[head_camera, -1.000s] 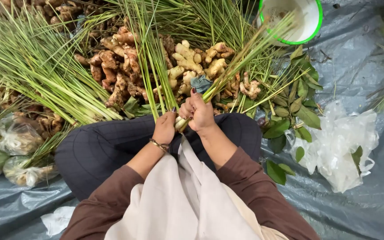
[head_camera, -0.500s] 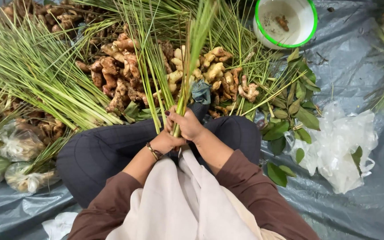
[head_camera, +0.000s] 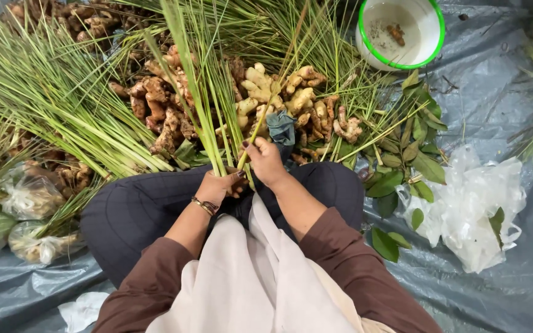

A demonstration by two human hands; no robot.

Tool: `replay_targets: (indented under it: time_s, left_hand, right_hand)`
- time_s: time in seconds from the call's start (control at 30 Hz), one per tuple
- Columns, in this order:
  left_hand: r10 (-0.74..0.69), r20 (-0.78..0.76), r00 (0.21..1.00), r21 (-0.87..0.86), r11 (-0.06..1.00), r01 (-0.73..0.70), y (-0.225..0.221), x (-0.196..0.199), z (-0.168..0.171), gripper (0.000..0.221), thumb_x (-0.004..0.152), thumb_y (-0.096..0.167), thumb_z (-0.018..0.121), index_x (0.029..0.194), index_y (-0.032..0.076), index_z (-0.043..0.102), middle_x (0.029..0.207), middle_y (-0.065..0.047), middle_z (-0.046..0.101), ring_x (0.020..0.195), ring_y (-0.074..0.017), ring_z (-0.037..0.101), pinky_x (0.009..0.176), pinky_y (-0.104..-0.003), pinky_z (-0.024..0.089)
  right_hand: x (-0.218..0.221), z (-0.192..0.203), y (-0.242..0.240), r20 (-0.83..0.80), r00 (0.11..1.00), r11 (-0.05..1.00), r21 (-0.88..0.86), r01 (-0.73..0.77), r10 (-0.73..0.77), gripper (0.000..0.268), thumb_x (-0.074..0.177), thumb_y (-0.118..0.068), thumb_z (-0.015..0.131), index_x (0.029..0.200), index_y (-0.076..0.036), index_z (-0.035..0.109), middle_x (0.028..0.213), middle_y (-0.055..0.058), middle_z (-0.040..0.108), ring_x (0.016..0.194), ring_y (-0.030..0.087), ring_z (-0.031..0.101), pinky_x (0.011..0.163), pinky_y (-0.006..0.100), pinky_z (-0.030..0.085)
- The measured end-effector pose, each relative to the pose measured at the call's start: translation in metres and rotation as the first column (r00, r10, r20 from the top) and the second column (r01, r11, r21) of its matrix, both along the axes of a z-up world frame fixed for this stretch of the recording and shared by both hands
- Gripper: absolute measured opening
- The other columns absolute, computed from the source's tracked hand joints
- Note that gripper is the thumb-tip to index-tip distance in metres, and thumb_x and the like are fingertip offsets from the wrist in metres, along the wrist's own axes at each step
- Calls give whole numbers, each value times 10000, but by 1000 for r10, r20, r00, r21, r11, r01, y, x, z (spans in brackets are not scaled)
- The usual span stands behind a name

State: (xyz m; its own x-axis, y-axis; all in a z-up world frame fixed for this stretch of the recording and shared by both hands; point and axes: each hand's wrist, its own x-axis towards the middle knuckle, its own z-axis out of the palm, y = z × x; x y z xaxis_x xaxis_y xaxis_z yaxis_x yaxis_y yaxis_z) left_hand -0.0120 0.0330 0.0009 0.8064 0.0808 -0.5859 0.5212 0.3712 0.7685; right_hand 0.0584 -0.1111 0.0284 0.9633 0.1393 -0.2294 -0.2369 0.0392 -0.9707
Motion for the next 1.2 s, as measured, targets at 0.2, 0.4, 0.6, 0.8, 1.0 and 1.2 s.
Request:
replay_targets:
  time_s: [0.2, 0.4, 0.6, 0.8, 1.0, 1.2]
  left_hand:
    - [85, -70, 994, 254, 965, -65, 34, -2, -49, 279, 824, 194, 856, 776, 21, 642, 512, -134, 599, 367, -212, 589, 285, -323, 497]
    - [96, 17, 995, 276, 956, -97, 30, -4, -44, 313, 747, 172, 930, 769, 23, 656, 512, -107, 579, 375, -177, 578, 343, -286, 484]
    - [-18, 138, 990, 252, 967, -18, 10, -2, -64, 301, 667, 112, 954, 698, 18, 670, 513, -95, 583, 424, -173, 582, 410, -297, 498]
    - [-57, 177, 983, 171, 985, 26, 6, -3, -64, 212, 751, 51, 872, 769, 35, 661, 574, -90, 612, 441, -173, 605, 430, -280, 532]
    - [-223, 169, 960, 208, 960, 187, 10, -4, -51, 171, 720, -7, 830, 789, -7, 673, 592, -120, 624, 432, -215, 610, 402, -334, 532]
    - [-296, 139, 945, 147, 950, 276, 11, -1, -5, 129, 696, 27, 823, 668, -3, 701, 528, -134, 641, 460, -225, 642, 531, -336, 558]
  right_hand:
    - [23, -26, -36, 135, 953, 823, -546, -156, 271, 244, 978, -213, 648, 805, -49, 698, 604, 96, 687, 542, 247, 678, 516, 345, 544]
    - [-1, -12, -3, 120, 993, 999, -38, 14, -10, 202, 1048, -174, 597, 1006, -10, 708, 706, 119, 706, 602, 142, 695, 549, 266, 591]
    - [-38, 9, 19, 155, 976, 984, 72, -162, 150, 151, 1000, -108, 674, 940, -6, 768, 972, 153, 710, 960, 183, 608, 898, 420, 532]
    - [-31, 11, 21, 5, 996, 950, 301, -87, 90, 162, 1020, -73, 622, 947, -11, 752, 1002, 73, 644, 954, 166, 600, 877, 332, 536]
    - [-53, 36, 25, -92, 978, 910, 391, -136, 186, 192, 1023, -25, 587, 1170, 26, 699, 1150, 75, 629, 1085, 178, 571, 963, 368, 539]
    - [-36, 13, 18, -28, 937, 822, 489, -292, 349, 382, 968, -63, 582, 1314, 99, 596, 936, 217, 710, 675, 276, 705, 636, 387, 591]
